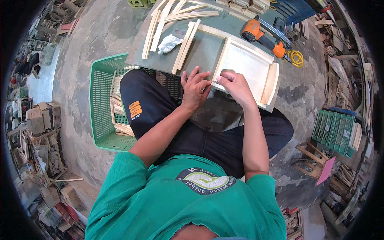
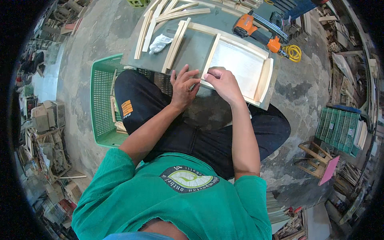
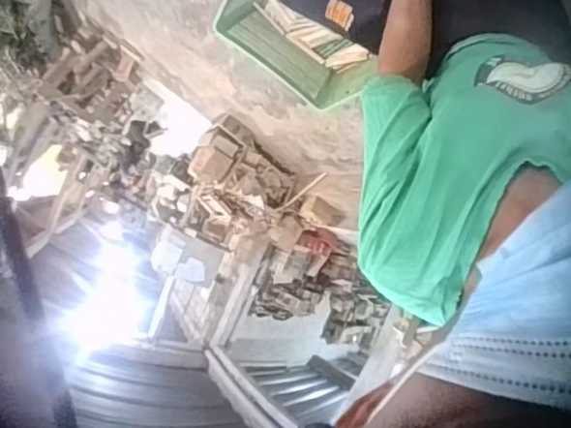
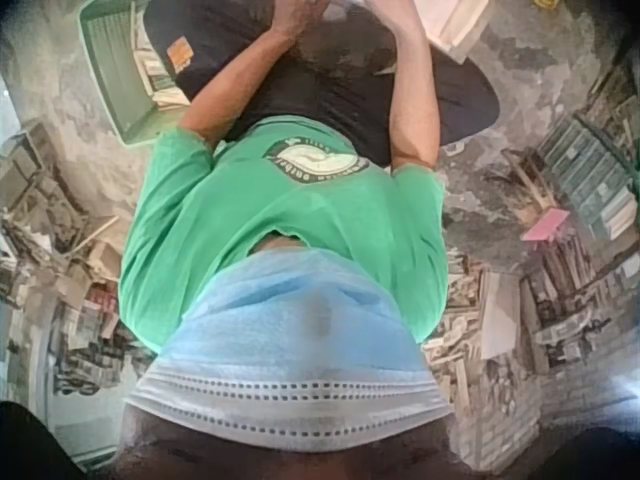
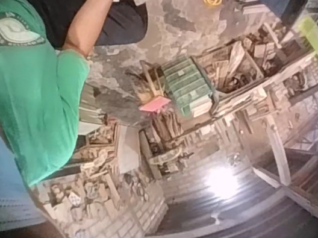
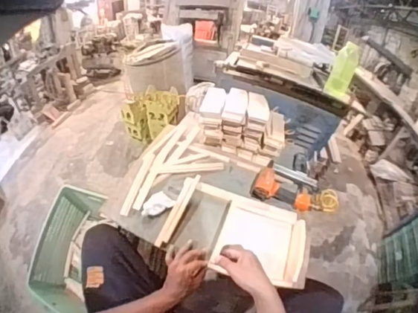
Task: Assemble wooden frames by applying glue to the joints and securing them with a pneumatic nail gun.
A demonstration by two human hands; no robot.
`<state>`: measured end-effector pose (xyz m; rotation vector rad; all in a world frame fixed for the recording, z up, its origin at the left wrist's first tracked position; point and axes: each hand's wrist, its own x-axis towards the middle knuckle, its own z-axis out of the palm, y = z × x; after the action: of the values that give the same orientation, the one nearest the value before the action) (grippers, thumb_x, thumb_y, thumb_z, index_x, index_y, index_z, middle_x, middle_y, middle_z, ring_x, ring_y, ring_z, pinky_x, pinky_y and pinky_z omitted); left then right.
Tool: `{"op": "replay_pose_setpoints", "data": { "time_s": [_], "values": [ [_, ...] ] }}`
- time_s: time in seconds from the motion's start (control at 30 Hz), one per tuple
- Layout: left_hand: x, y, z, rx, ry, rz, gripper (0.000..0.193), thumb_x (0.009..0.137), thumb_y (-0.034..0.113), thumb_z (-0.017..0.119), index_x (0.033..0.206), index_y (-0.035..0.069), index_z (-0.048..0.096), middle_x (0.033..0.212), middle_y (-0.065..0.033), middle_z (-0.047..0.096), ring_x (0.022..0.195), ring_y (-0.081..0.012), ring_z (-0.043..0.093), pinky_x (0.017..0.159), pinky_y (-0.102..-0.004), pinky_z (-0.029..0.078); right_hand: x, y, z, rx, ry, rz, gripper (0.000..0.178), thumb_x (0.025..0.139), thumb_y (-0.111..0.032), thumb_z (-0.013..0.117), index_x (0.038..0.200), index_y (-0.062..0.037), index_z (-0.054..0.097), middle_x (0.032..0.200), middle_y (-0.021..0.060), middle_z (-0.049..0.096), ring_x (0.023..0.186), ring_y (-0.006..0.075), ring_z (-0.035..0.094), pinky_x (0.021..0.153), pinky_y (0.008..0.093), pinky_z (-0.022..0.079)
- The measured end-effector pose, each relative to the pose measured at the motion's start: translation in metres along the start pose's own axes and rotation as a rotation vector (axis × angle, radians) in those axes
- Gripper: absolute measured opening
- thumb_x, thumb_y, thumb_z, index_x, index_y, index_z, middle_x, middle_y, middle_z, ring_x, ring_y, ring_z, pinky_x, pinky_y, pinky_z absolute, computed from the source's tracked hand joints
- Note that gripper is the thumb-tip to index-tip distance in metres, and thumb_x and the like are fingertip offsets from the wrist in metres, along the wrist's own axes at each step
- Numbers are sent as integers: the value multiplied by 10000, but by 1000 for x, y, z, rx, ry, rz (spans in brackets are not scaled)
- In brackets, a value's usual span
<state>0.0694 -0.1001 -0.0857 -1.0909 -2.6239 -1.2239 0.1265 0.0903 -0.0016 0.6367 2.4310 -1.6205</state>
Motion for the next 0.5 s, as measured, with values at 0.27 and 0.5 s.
{"op": "replay_pose_setpoints", "data": {
  "time_s": [0.27, 0.5],
  "values": [
    [1, 0, -2, 10, -2, 17, 173, 843, 106, 817, 993, 176, 768, 1375, 19, 676, 1501, -309, 445, 1225, -627, 183, 4, 9, 1, 9, 31, -51, 382, 949, -297, 725, 1113, 46, 755, 1008, 170, 749, 951, 242, 710, 876, 359, 533],
    [1, -2, -1, 22, -13, 29, 170, 846, 121, 805, 991, 195, 756, 1362, 65, 680, 1497, -310, 443, 1217, -638, 188, 4, 8, 2, 60, 6, 0, 377, 952, -290, 733, 1113, 50, 759, 1056, 170, 742, 983, 230, 704, 891, 356, 529]
  ]
}}
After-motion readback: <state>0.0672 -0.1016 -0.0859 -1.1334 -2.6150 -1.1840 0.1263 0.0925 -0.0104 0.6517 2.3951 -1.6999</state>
